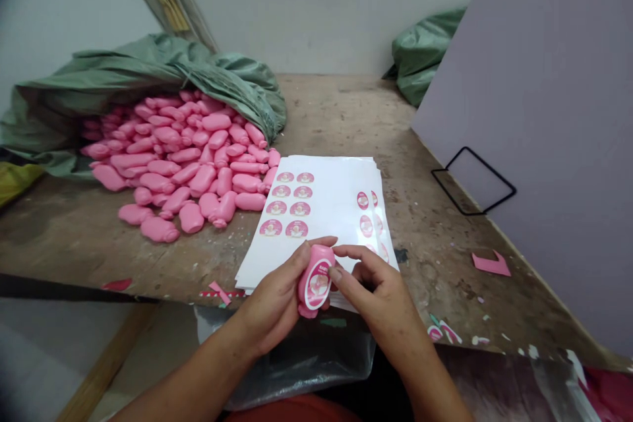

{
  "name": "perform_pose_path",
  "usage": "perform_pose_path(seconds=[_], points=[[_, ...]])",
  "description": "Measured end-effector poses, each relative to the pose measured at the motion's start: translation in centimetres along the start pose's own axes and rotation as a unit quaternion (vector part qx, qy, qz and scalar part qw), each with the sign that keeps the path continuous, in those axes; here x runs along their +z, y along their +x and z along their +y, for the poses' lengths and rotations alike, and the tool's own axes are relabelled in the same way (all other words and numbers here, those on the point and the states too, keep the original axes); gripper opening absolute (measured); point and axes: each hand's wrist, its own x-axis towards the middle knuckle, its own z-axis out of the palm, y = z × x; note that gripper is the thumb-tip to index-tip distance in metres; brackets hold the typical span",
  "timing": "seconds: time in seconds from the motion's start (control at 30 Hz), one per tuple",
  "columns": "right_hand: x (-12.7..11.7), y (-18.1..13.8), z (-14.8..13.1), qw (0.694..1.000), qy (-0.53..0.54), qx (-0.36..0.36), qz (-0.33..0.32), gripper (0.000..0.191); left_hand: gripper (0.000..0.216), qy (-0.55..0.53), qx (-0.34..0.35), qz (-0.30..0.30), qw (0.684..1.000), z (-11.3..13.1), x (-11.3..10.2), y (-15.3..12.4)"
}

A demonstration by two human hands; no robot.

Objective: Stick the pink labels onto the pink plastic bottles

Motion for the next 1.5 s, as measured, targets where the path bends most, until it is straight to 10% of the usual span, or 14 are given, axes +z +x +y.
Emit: perform_pose_path(seconds=[1.0, 1.27, 1.5], points=[[0.3, 0.5, 0.6, 1.000, -0.006, -0.012, 0.016, 0.032, 0.039, 0.043, 0.010, -0.008, 0.999, -0.3, -0.2, 0.1], [0.3, 0.2, 0.5, 0.999, -0.049, -0.012, 0.012, 0.029, 0.064, 0.072, -0.083, -0.060, 0.992, 0.6, -0.6, -0.6], [-1.0, 0.3, 0.6, 0.984, -0.133, -0.055, 0.105, 0.030, 0.070, 0.031, -0.103, -0.103, 0.989, 1.0, -1.2, -0.9]])
